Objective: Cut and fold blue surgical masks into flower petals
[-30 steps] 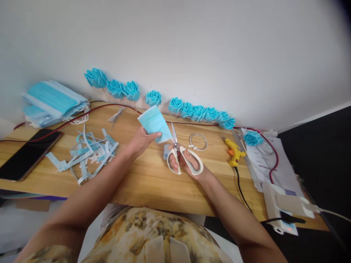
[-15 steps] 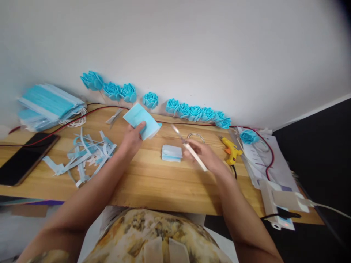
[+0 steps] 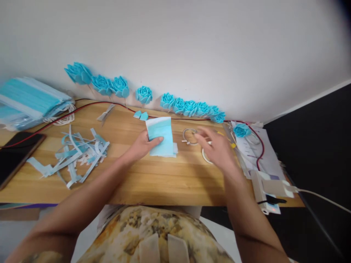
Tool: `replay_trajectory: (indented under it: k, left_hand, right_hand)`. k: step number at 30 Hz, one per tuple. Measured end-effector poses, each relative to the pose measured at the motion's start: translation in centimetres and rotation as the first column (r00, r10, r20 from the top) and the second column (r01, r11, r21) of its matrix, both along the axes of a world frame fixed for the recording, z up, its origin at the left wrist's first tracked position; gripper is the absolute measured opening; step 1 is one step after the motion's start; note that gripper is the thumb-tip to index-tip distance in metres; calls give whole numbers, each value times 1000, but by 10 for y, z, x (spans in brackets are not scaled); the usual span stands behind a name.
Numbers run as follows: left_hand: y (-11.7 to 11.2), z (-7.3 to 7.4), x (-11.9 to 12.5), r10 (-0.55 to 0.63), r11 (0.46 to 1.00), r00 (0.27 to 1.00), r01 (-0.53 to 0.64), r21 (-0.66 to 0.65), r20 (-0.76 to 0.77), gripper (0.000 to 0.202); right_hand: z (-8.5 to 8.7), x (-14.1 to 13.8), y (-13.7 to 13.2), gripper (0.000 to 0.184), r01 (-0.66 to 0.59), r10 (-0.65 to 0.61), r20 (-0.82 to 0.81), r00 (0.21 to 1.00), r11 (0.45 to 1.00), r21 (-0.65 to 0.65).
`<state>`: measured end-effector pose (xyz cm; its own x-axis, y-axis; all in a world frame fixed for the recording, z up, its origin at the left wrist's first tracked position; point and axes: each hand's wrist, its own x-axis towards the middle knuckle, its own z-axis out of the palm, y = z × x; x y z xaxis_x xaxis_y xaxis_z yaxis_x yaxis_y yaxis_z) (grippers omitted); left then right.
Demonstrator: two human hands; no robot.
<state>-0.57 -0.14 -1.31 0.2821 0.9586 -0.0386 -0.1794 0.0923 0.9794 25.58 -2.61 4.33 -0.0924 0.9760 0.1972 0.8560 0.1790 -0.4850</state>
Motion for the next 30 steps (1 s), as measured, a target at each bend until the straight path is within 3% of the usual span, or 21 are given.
replay_trajectory:
  k: [2,3,6,9,12,16,22,27,30]
  left_hand:
    - [-4,-1,3,-47,998,997,50,47,-59,49]
    - [-5,-3,4,-65,995,994,71,67,-87,49]
    - [-7,-7,8,-98,987,979,118,106,-178,48]
    - [-4,-8,8,-79,986,975,107,127,-209,53]
    - [-1,-4,5,37,993,986,-18,115,-163,60]
    - [2,1,0,161,983,968,-139,118,-194,46]
    - [0,4,1,186,962,953,-128,242,-238,29]
    - [-3,6,3,229,897,929,-86,434,-290,14]
    - [-1,6,1,228,889,936,-89,450,-266,15]
  right_hand:
    - [-5,-32,11,38,-249,197,-336,921,961,-118]
    - [-10,-45,16,42,-328,229,-456,860,933,-150]
    - [-31,-70,28,45,-253,114,-647,753,959,-125]
    - [-46,-77,28,43,-159,93,-639,763,986,-45]
    - [-50,-75,23,40,-143,109,-579,808,990,-13]
    - [-51,-75,17,39,-166,131,-545,828,986,-15]
    - [-53,-80,15,36,-233,193,-519,832,972,-12]
    - [-54,-84,13,41,-272,249,-446,860,962,13]
    - [-54,-86,11,37,-298,262,-460,848,954,-7]
